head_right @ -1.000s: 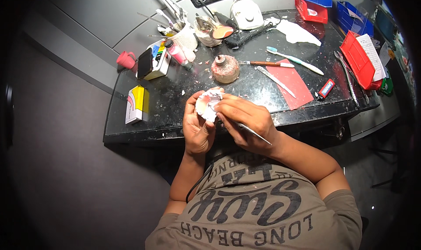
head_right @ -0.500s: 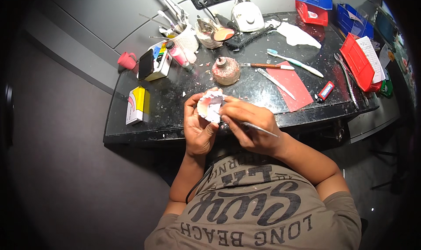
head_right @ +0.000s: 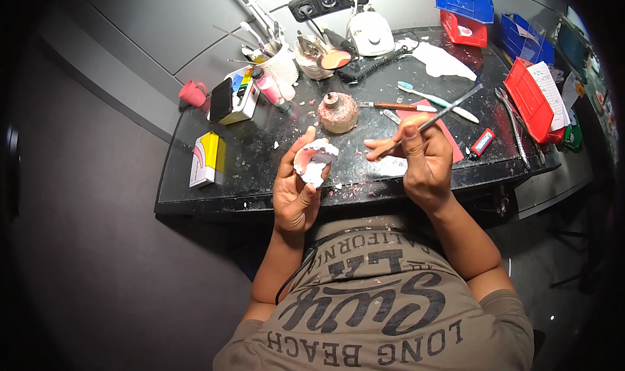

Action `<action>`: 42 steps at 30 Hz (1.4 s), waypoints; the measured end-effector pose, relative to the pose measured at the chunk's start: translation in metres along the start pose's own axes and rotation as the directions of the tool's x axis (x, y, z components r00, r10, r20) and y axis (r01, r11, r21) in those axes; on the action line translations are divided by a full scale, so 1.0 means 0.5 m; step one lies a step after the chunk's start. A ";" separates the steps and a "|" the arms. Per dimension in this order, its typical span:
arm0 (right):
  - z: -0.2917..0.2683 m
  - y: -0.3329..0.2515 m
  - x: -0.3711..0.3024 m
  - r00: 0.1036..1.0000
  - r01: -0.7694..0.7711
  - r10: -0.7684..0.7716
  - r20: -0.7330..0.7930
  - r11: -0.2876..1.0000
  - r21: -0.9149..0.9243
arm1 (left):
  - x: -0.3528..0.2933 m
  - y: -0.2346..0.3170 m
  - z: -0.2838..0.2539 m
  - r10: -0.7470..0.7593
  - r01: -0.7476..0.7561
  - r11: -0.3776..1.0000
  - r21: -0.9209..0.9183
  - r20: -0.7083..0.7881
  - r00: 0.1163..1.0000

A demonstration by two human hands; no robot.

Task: The person shapes a dental prosthetic using a brush and a metal tool by hand at a workbench.

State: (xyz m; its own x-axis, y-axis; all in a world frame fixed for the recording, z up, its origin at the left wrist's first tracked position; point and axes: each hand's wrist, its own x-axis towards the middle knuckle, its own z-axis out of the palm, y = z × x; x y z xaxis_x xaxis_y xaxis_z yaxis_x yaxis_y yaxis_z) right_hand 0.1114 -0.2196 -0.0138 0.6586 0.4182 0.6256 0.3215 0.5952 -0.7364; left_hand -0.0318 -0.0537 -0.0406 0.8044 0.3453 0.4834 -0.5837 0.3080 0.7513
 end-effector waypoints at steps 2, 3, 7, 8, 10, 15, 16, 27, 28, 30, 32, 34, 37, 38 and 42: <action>-0.013 0.003 0.003 0.998 -0.068 0.069 -0.012 0.997 0.044 | -0.001 0.002 0.001 -0.030 0.030 0.998 -0.052 -0.006 1.000; -0.013 0.005 0.004 0.996 -0.082 0.082 -0.022 0.997 0.002 | -0.001 0.003 -0.001 -0.029 0.029 0.998 -0.051 -0.006 1.000; -0.018 -0.001 0.000 0.987 -0.161 0.160 -0.022 0.986 -0.051 | 0.000 0.004 0.001 -0.041 0.040 0.998 -0.049 -0.020 0.999; -0.021 0.002 -0.004 0.987 -0.160 0.159 -0.022 0.986 -0.051 | 0.000 0.005 0.002 -0.037 0.037 0.998 -0.053 -0.013 0.999; -0.029 0.009 -0.010 0.991 -0.124 0.123 0.052 0.992 0.006 | 0.001 0.004 0.003 -0.037 0.037 0.999 -0.035 -0.010 0.999; 0.003 0.005 -0.010 0.976 0.122 -0.101 0.192 0.987 -0.103 | 0.003 0.000 0.007 -0.026 0.026 1.000 0.016 -0.001 1.000; 0.004 0.003 -0.007 0.952 0.207 -0.143 0.271 0.952 -0.226 | 0.002 -0.002 0.009 -0.016 0.016 0.998 0.053 -0.010 1.000; 0.019 -0.019 0.020 0.924 0.364 -0.216 0.316 0.749 -0.553 | -0.001 -0.015 -0.001 -0.025 0.030 0.990 0.134 -0.039 0.999; 0.018 -0.025 0.018 0.924 0.362 -0.211 0.319 0.751 -0.553 | -0.002 -0.011 0.001 -0.063 0.070 0.991 0.118 -0.056 0.996; 0.014 -0.029 0.016 0.946 0.281 -0.139 0.294 0.804 -0.524 | 0.001 -0.004 0.008 -0.102 0.109 0.989 0.101 -0.072 0.992; 0.015 -0.029 0.010 0.938 0.295 -0.139 0.317 0.800 -0.523 | 0.001 -0.001 0.010 -0.118 0.121 0.992 0.043 -0.075 0.990; 0.024 -0.033 -0.007 0.970 0.053 0.056 0.236 0.900 -0.433 | 0.001 -0.004 0.009 -0.111 0.116 0.991 0.069 -0.076 0.991; 0.029 -0.032 0.003 0.925 0.217 -0.036 0.379 0.869 -0.445 | -0.004 -0.011 -0.002 -0.085 0.092 0.991 0.098 -0.079 0.993; 0.031 -0.030 0.006 0.879 0.338 -0.116 0.462 0.836 -0.433 | -0.005 -0.013 -0.004 -0.065 0.073 0.993 0.098 -0.081 0.995; 0.031 -0.023 -0.004 0.864 0.295 -0.043 0.502 0.851 -0.434 | -0.004 -0.013 -0.002 -0.061 0.068 0.992 0.104 -0.072 0.996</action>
State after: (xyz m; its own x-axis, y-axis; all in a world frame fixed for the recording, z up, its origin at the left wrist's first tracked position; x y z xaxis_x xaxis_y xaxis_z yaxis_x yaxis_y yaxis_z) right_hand 0.0957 -0.2167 -0.0025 0.2135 0.6804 0.7011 0.7632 0.3319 -0.5545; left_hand -0.0298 -0.0556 -0.0472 0.8283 0.3892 0.4031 -0.5129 0.2369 0.8251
